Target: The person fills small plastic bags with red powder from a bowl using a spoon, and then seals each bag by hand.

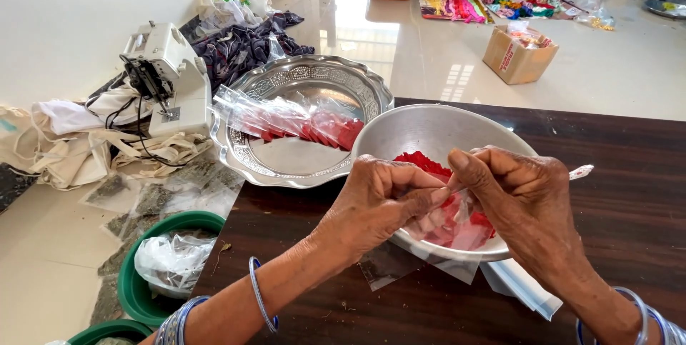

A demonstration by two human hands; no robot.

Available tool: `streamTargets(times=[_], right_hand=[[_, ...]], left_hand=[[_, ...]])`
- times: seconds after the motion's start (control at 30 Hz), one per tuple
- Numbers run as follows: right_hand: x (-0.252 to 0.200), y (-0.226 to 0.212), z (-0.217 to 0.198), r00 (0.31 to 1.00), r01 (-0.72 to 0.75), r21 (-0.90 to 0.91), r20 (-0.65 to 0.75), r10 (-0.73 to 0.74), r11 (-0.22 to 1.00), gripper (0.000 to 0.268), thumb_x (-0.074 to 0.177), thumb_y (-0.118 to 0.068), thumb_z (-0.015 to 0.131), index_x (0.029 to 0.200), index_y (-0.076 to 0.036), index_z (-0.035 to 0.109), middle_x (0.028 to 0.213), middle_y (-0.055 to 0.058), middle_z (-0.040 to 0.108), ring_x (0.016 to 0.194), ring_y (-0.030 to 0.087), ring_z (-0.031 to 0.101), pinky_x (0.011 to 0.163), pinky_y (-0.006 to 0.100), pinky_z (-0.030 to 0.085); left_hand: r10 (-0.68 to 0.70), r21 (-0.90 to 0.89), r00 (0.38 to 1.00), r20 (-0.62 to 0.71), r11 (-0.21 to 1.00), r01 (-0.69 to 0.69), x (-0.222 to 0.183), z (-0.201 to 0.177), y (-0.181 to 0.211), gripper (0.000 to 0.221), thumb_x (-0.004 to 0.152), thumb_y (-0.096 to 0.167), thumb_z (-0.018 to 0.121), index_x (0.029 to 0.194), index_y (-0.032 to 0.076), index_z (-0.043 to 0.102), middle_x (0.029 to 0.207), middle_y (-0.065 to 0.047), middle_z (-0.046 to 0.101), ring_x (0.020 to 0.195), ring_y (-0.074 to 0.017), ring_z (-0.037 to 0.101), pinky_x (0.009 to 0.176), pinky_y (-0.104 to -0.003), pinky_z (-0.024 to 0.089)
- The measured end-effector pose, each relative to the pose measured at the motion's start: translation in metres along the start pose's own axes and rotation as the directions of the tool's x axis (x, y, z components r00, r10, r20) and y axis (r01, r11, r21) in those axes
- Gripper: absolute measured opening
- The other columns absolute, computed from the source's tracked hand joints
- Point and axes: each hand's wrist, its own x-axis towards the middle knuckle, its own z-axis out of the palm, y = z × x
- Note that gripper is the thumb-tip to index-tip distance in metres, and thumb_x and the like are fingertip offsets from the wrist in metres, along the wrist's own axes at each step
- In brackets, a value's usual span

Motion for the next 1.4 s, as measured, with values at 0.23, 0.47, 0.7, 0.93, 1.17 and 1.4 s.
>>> streamTargets(times=[0.23,0.47,0.7,0.93,1.17,1.4], right_hand=[[0.009,0.008,-0.007,0.991,-0.116,0.119,0.079,0.107,0.986,0.052,0.095,-0.047,0.060,0.082,-0.002,0.081,0.066,0.008,0.074,0.061,0.012,0.065,0.059,0.028,0.056],[0.012,0.010,-0.003,0.887,-0.327,0.252,0.415,0.204,0.911,0.028,0.073,-0.016,0.083,0.095,0.002,0.081,0.071,0.014,0.079,0.060,0.015,0.070,0.056,0.028,0.058],[0.006,0.010,0.007,0.909,-0.314,0.337,0.375,0.179,0.887,0.015,0.076,-0.002,0.080,0.089,0.003,0.081,0.074,0.010,0.079,0.062,0.014,0.073,0.058,0.030,0.066],[-0.003,0.013,0.011,0.960,-0.110,0.123,0.271,0.073,0.986,0.014,0.085,-0.012,0.075,0.092,-0.004,0.084,0.071,0.005,0.079,0.059,0.008,0.063,0.054,0.026,0.054],[-0.003,0.025,0.014,0.982,-0.023,0.070,0.188,0.009,0.997,0.021,0.090,-0.019,0.067,0.100,-0.005,0.080,0.070,-0.001,0.079,0.051,0.004,0.058,0.043,0.023,0.049],[0.003,0.035,0.003,0.978,0.138,-0.094,0.171,-0.121,0.986,0.029,0.092,-0.029,0.061,0.098,-0.007,0.077,0.061,-0.003,0.072,0.043,0.003,0.054,0.039,0.020,0.050]], left_hand=[[0.055,0.109,0.997,-0.060,0.993,-0.048,-0.001,-0.001,-0.001,0.021,0.094,0.021,0.075,0.087,0.001,0.075,0.069,-0.002,0.071,0.060,-0.0034,0.061,0.053,-0.020,0.052],[0.183,0.165,0.979,-0.095,0.972,-0.166,0.001,-0.004,-0.006,0.024,0.095,0.029,0.069,0.091,0.005,0.073,0.073,0.000,0.074,0.063,-0.0024,0.070,0.056,-0.021,0.060],[0.528,0.564,0.844,-0.092,0.726,-0.393,0.000,0.006,-0.006,0.026,0.105,0.026,0.063,0.097,0.004,0.075,0.070,-0.003,0.071,0.060,-0.0057,0.067,0.055,-0.023,0.056],[0.386,0.503,0.907,-0.171,0.826,-0.257,-0.002,0.010,-0.010,0.035,0.106,0.024,0.061,0.081,0.002,0.070,0.054,-0.002,0.058,0.047,-0.0047,0.050,0.043,-0.027,0.040],[0.205,0.208,0.962,-0.182,0.964,-0.166,0.000,0.010,-0.016,0.040,0.108,0.029,0.061,0.078,0.003,0.071,0.064,0.006,0.060,0.060,0.0014,0.048,0.049,-0.022,0.040],[0.051,-0.044,0.999,0.010,0.998,-0.050,0.006,-0.002,-0.003,0.021,0.098,0.017,0.072,0.098,-0.004,0.074,0.082,-0.001,0.072,0.072,-0.0011,0.062,0.062,-0.017,0.052]])
